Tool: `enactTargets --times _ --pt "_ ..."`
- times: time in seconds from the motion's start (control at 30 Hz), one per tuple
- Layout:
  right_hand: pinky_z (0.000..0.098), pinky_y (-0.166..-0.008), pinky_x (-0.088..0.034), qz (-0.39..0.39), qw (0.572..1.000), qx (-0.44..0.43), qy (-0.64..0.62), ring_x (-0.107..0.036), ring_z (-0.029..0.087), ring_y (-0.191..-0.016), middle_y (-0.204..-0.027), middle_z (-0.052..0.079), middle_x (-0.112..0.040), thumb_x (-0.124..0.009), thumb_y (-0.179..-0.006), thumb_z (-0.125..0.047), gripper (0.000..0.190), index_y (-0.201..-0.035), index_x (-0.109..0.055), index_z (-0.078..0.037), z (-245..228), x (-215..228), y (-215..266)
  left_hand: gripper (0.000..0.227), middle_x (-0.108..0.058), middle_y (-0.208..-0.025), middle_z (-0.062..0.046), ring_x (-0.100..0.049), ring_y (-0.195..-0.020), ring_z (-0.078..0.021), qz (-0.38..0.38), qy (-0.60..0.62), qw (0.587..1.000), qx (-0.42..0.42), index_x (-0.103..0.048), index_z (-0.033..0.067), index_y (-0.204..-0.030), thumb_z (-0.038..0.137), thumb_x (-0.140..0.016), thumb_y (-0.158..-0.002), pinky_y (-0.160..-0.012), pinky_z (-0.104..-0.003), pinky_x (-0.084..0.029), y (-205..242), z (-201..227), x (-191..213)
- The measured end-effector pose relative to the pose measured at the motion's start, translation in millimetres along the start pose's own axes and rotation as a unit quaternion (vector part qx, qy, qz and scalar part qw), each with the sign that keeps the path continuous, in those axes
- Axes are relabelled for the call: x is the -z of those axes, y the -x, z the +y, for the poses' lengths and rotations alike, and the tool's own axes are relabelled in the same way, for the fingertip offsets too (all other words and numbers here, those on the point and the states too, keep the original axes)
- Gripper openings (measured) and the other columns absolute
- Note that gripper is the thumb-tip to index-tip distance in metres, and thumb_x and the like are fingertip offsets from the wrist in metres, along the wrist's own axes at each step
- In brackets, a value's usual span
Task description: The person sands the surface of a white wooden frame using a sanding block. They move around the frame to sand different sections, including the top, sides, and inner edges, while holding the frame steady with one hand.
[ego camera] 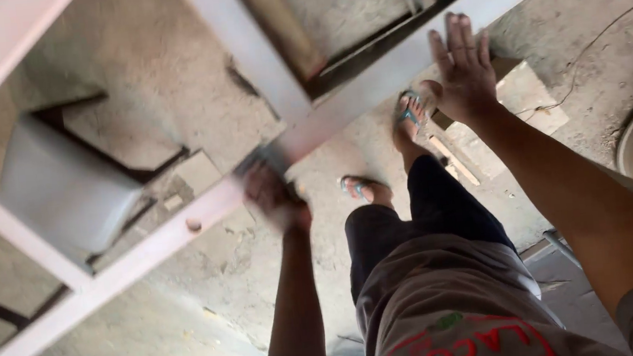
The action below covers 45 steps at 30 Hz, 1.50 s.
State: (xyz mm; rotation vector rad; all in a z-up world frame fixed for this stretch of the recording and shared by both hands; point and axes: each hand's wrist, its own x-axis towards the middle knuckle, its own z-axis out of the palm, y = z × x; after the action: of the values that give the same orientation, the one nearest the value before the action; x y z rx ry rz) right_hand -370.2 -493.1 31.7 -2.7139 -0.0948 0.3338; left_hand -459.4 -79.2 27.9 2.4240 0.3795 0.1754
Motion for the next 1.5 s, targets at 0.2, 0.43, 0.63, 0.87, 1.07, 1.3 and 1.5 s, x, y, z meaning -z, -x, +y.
enactTargets --times 0.2,0.43,0.63,0.87,1.07,1.3,1.5 --pt "0.0611 -0.135 0.002 -0.087 0.977 -0.171 0.093 0.019 0.032 -0.161 -0.169 0.013 0.026 -0.057 -0.122 -0.058 0.097 -0.17 0.019 -0.021 88 45 -15 0.064 -0.028 -0.168 -0.013 -0.03 -0.153 -0.0343 -0.267 -0.427 0.85 -0.156 -0.026 0.0127 -0.163 0.032 -0.043 -0.105 -0.123 -0.046 -0.028 54 57 -183" --pt "0.0497 -0.132 0.01 -0.162 0.952 -0.26 0.014 0.022 0.028 -0.157 -0.17 0.013 0.021 -0.06 -0.105 -0.029 0.096 -0.17 0.01 -0.021 100 96 -31 0.068 -0.005 -0.173 -0.003 0.002 -0.159 -0.0302 -0.38 -0.328 0.774 -0.386 -0.019 0.0181 -0.169 0.036 -0.049 -0.111 -0.132 -0.054 -0.012 -19 278 -217" --pt "0.048 -0.137 0.003 -0.099 0.948 -0.302 -0.015 0.017 0.037 -0.159 -0.169 0.018 0.021 -0.065 -0.11 -0.02 0.098 -0.167 0.013 -0.003 111 98 -34 0.052 -0.044 -0.156 -0.022 -0.035 -0.149 -0.0475 -0.297 -0.104 0.859 -0.404 -0.043 -0.0046 -0.149 0.004 -0.051 -0.099 -0.125 -0.058 -0.032 -21 93 -40" --pt "0.0478 -0.134 -0.004 -0.014 0.954 -0.287 -0.087 0.011 0.04 -0.158 -0.168 0.024 0.015 -0.055 -0.095 -0.008 0.091 -0.165 0.002 0.006 106 81 -37 0.046 -0.052 -0.152 -0.022 -0.044 -0.143 -0.0499 -0.277 -0.161 0.802 -0.503 -0.054 -0.002 -0.143 0.016 -0.047 -0.101 -0.117 -0.066 -0.035 -53 96 -47" --pt "0.0406 -0.119 -0.043 0.37 0.791 -0.163 -0.459 -0.03 0.038 -0.159 -0.176 0.014 -0.005 -0.049 -0.096 0.011 0.083 -0.169 -0.016 -0.006 160 -10 -23 0.074 -0.044 -0.16 -0.015 -0.04 -0.149 -0.039 -0.267 -0.224 0.757 -0.553 -0.052 0.0042 -0.149 0.044 -0.063 -0.087 -0.119 -0.057 -0.033 -64 225 -168" --pt "0.047 -0.085 -0.059 0.306 0.126 -0.261 -0.907 -0.073 0.042 -0.101 -0.107 0.02 -0.076 -0.044 -0.08 -0.077 0.084 -0.112 -0.077 -0.006 180 31 -54 0.054 -0.052 -0.155 -0.011 -0.048 -0.146 -0.036 -0.178 -0.068 0.689 -0.699 -0.058 0.0099 -0.144 0.009 -0.03 -0.099 -0.124 -0.057 -0.03 -79 373 -335" --pt "0.0479 -0.098 -0.05 0.165 0.135 -0.106 -0.971 -0.065 0.031 -0.12 -0.13 0.014 -0.071 -0.045 -0.086 -0.081 0.091 -0.139 -0.065 -0.009 193 11 -42 0.08 -0.007 -0.171 -0.005 -0.003 -0.158 -0.0259 -0.485 -0.258 0.506 -0.665 -0.021 0.0136 -0.166 -0.015 -0.047 -0.096 -0.135 -0.05 -0.008 -127 536 -419"
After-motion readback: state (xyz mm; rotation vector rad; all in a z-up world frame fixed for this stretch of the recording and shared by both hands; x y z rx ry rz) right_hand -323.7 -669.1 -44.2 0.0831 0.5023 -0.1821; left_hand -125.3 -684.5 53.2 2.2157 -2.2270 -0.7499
